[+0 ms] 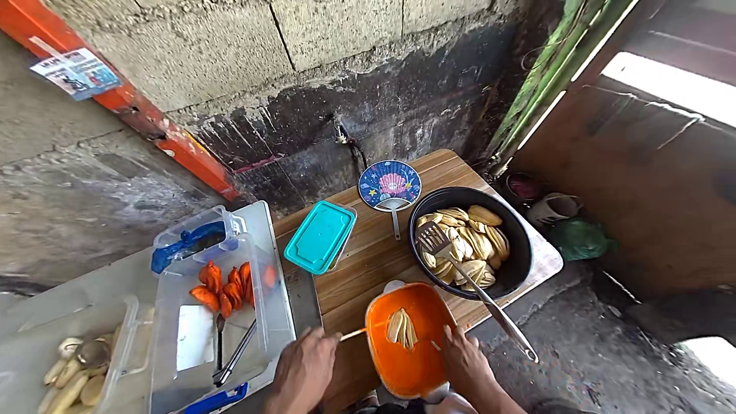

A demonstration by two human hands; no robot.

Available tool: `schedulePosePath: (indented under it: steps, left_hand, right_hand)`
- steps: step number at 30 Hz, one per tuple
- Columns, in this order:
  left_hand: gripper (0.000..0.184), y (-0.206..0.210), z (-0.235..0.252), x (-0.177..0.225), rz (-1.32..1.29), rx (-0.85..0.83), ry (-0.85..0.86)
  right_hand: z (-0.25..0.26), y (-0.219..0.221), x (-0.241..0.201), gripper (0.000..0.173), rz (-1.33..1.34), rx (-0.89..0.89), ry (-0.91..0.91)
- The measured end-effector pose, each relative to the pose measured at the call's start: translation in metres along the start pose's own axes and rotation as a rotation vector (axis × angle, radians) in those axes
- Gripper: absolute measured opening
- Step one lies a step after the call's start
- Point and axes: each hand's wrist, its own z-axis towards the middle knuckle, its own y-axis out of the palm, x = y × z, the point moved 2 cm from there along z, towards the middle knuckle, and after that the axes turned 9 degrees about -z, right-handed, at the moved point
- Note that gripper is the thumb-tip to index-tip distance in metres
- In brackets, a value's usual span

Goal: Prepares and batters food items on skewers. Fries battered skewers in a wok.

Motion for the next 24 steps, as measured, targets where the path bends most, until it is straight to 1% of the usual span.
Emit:
schedulePosePath:
  steps: [3, 6, 7, 8, 10, 12, 16, 24]
  left_hand:
    - [0.036, -0.015, 0.035, -0.001, 0.058, -0.065, 0.034]
    - [0.038, -0.018, 0.052, 0.001, 0.105, -0.107, 0.081]
    - [0.038, -0.018, 0.056, 0.003, 0.119, -0.113, 0.093]
    - [0.038, -0.018, 0.058, 0.005, 0.134, -0.121, 0.104]
    - [0.038, -0.02, 0.061, 0.008, 0.141, -0.14, 0.115]
    - [0.039, -0.022, 0.063, 0.009, 0.152, -0.163, 0.109]
    - [0.039, -0.021, 0.065, 0.011, 0.179, -0.179, 0.114]
    - [0.038, -0.014, 0.065, 0.022, 0.189, -0.173, 0.103]
  right_hand:
    - [-0.008, 0.018, 0.007, 0.059, 0.076, -0.012, 0.161]
    - [-0.012, 0.017, 0.007, 0.065, 0.06, -0.114, 0.18]
    - [-0.011, 0.018, 0.009, 0.064, 0.046, -0.147, 0.158]
    - [-0.011, 0.018, 0.011, 0.059, 0.029, -0.163, 0.136]
    - [-0.011, 0.012, 0.015, 0.046, -0.005, -0.16, 0.112]
    - [-0.008, 0.002, 0.015, 0.04, -0.042, -0.127, 0.103]
    - [0.002, -0.016, 0.013, 0.04, -0.078, -0.065, 0.101]
    - [0.021, -0.035, 0.013, 0.036, -0.077, -0.067, 0.027]
